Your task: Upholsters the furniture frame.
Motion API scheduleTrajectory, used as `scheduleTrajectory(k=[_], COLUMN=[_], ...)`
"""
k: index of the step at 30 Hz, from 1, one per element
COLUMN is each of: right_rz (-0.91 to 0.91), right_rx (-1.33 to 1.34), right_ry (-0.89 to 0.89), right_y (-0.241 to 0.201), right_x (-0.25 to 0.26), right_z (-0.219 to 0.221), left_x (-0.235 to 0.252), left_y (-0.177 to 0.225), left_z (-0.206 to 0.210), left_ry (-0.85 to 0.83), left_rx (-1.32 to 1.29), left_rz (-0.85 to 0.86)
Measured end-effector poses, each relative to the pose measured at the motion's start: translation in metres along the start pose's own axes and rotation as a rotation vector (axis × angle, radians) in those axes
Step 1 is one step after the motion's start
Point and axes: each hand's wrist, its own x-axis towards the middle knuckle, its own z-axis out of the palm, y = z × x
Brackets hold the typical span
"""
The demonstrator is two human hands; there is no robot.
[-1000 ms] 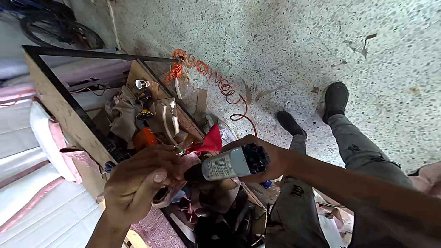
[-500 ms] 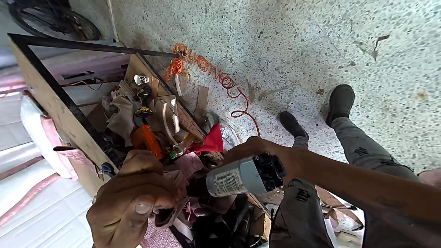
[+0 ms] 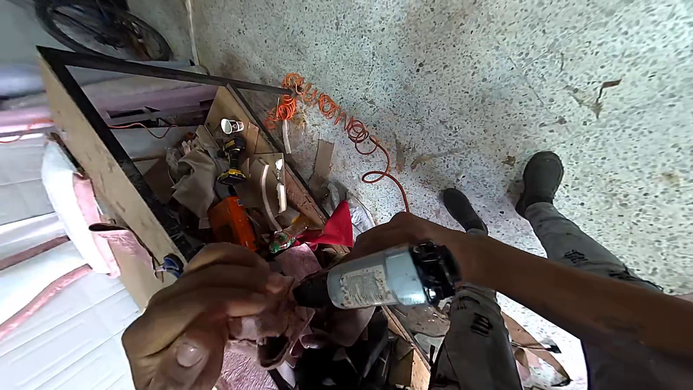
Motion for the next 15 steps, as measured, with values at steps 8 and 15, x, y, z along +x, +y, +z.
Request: scheduleTrajectory(k=[8,15], right_rz=[-0.021,-0.04], right_rx=[-0.067,-0.216], right_ry=[0.035,-0.069], right_y=[-0.005,-0.049], right_x=[-0.028,-0.051], right_z=[-0.005,0.008], left_x=[0.003,0.014], left_y=[0.006,0.011], left_z=[-0.022,-0.003], left_ry=[-0.556,-0.526], left_rx=[-0.09,-0.155], left_rz=[-0.226,-0.429])
